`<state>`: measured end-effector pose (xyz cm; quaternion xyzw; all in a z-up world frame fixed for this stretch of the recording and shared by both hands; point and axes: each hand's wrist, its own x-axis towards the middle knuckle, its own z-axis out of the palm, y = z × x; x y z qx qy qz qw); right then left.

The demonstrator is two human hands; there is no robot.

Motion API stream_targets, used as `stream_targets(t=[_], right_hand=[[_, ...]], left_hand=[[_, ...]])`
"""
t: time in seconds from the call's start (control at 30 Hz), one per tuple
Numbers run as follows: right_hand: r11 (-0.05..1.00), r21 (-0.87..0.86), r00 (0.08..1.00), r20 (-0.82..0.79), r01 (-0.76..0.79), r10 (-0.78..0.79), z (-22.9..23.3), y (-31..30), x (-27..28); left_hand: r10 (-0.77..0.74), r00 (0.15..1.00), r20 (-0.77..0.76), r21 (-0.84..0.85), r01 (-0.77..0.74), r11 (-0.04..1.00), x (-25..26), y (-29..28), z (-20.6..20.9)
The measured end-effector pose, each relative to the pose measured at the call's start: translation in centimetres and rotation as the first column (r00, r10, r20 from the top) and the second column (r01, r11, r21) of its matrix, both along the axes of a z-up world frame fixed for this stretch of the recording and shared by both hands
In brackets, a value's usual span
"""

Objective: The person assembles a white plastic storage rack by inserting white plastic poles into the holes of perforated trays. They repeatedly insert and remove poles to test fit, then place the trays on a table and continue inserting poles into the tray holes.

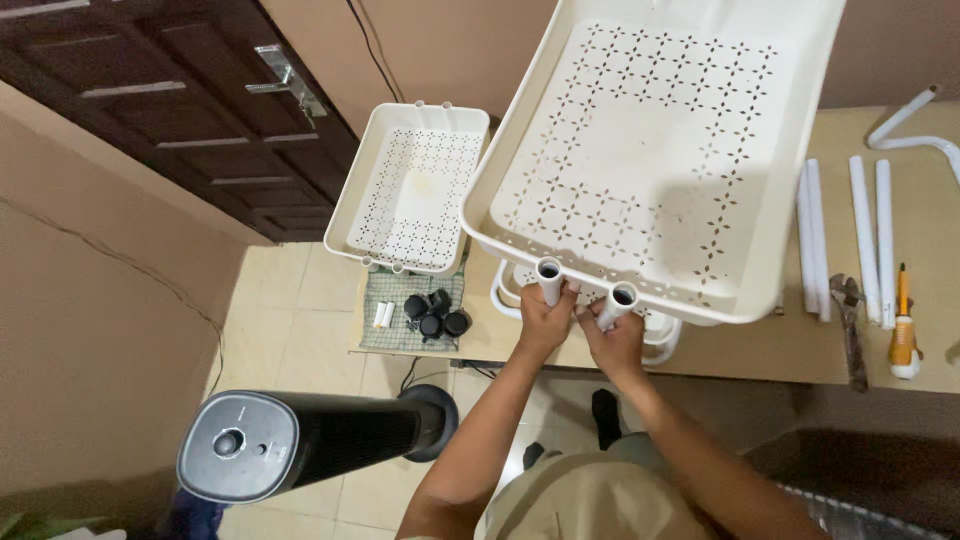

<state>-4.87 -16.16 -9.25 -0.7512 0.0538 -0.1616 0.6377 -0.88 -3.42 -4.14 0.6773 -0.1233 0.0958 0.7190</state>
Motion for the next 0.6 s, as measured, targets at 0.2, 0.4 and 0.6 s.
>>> stream_targets(t=[0.2, 0.4, 0.6], right_hand=[[0.959, 0.087, 0.909, 0.308, 0.268, -0.282, 0.0, 4.5, -1.1], [0.963, 0.053, 0.96, 0.079, 0.265, -0.268, -3.1, 2.4, 0.5], [0.99, -0.084, 0.993, 0.003, -0.116, 0.117, -4.5, -0.7, 1.4]], left_hand=[[0.108, 0.985, 0.135, 0.018, -0.111, 0.994, 0.0, -0.5, -0.7], [0.109, 0.982, 0.154, 0.036, -0.116, 0.993, -0.1, -0.6, -0.4], [0.056, 0.984, 0.172, 0.06, -0.067, 0.996, 0.0, -0.2, 0.2]])
